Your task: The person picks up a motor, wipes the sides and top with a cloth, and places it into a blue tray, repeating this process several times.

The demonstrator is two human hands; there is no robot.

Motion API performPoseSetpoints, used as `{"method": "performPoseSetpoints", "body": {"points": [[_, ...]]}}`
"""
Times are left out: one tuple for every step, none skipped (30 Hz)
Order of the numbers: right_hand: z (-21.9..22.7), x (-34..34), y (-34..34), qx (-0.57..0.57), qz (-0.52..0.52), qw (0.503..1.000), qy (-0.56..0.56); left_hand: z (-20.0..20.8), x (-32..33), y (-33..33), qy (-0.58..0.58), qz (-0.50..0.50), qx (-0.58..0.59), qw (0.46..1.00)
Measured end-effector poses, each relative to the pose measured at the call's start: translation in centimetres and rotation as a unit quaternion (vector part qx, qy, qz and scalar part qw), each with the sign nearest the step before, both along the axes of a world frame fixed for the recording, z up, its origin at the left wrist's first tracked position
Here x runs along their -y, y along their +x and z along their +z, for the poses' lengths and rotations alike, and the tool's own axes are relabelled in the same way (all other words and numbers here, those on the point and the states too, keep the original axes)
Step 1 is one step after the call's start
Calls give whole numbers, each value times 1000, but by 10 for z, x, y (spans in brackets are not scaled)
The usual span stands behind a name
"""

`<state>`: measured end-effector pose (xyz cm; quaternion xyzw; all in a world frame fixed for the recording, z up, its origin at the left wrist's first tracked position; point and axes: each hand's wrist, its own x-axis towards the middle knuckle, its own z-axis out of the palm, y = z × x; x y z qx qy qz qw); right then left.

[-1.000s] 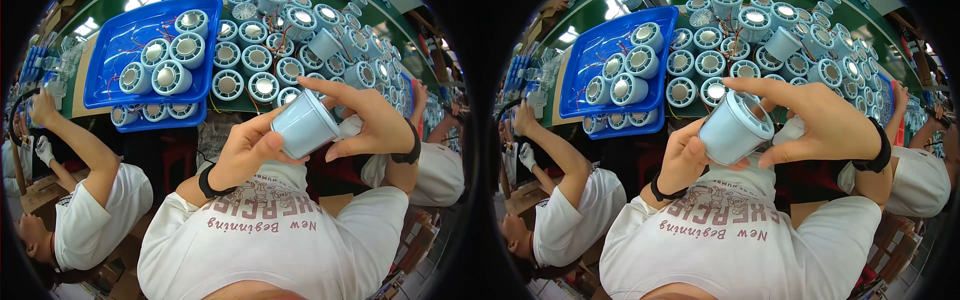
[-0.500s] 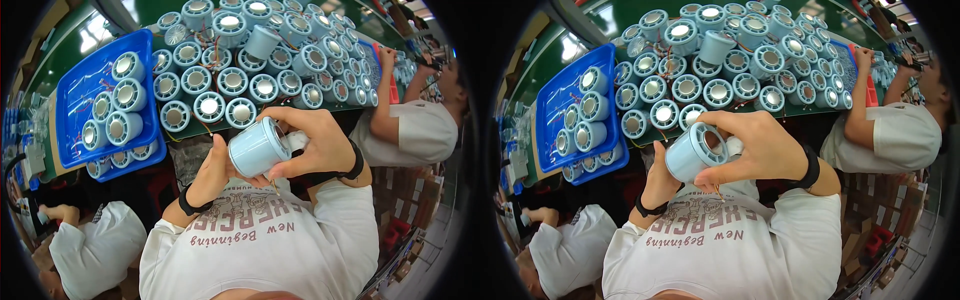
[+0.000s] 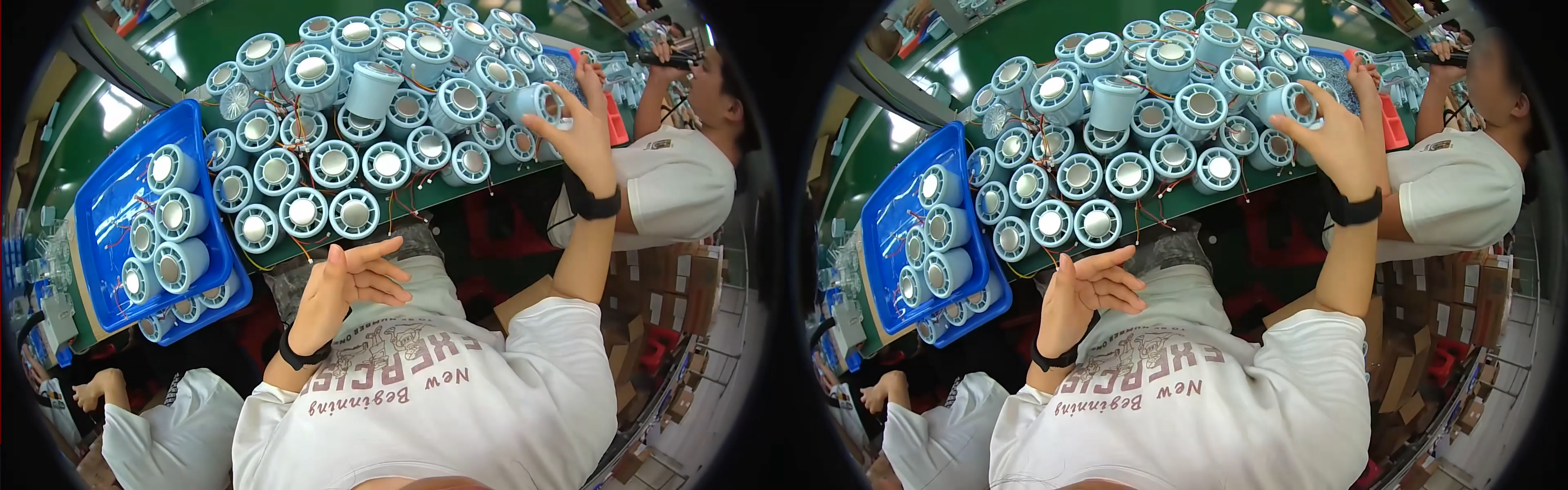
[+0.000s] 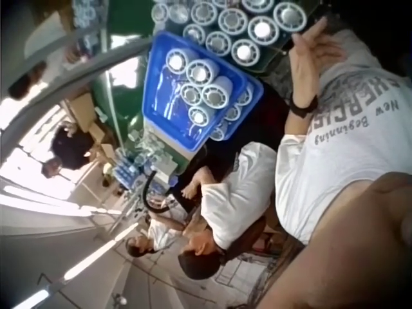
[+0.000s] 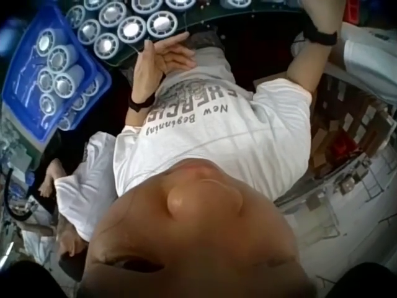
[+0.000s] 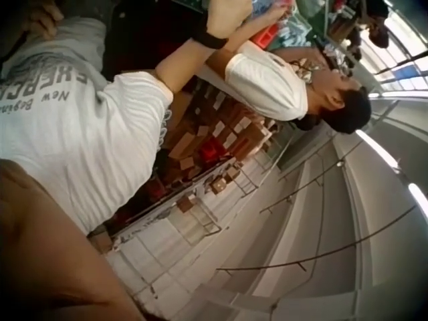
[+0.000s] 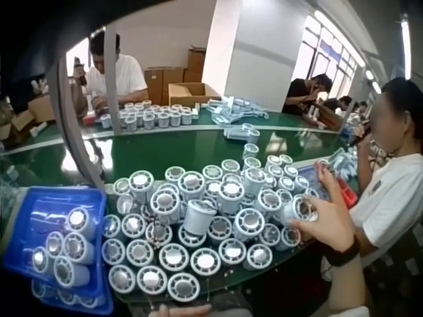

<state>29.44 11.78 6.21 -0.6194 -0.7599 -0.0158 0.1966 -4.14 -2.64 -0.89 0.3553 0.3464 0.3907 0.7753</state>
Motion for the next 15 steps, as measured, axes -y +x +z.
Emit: {"method": "performPoseSetpoints", "body": {"points": [[1, -6, -8, -24, -35, 998, -50, -1, -1, 0, -2, -3, 4, 1000], [0, -12, -14, -48, -66, 992, -100, -1, 0, -1, -4, -2, 7, 1000], [-1, -18, -14, -50, -62, 992, -99, -1, 0, -2, -2, 2, 5, 1000], [-4, -24, -11, -69, -63, 988, -122, -1, 0, -2, -4, 1, 4, 1000], [-8, -28, -7, -88, -64, 983, -146, -2, 0, -2, -6, 0, 4, 1000], [-11, -31, -4, -106, -65, 978, -170, -2, 0, -2, -8, -2, 4, 1000], [-16, -33, 0, -107, -61, 978, -169, -3, -1, -2, -7, 2, 2, 1000], [-22, -33, 5, -92, -39, 986, -130, -4, -1, -3, -9, 0, 5, 1000], [-27, -30, 8, -77, -19, 993, -91, -5, -1, -3, -12, -3, 9, 1000], [-29, -29, 10, -61, 1, 997, -52, -6, -1, -3, -15, -6, 12, 1000], [-28, -28, 10, -61, 2, 997, -52, -6, -1, -3, -15, -6, 12, 1000], [-27, -27, 9, -69, 15, 996, -51, -7, -2, -2, -12, -11, 13, 1000], [-25, -25, 9, -77, 28, 995, -49, -7, -3, -2, -10, -17, 14, 1000], [-23, -24, 7, -85, 42, 994, -49, -7, -3, -2, -8, -21, 16, 1000], [-18, -20, 4, -85, 43, 994, -50, -7, -3, -2, -9, -20, 15, 1000]]}}
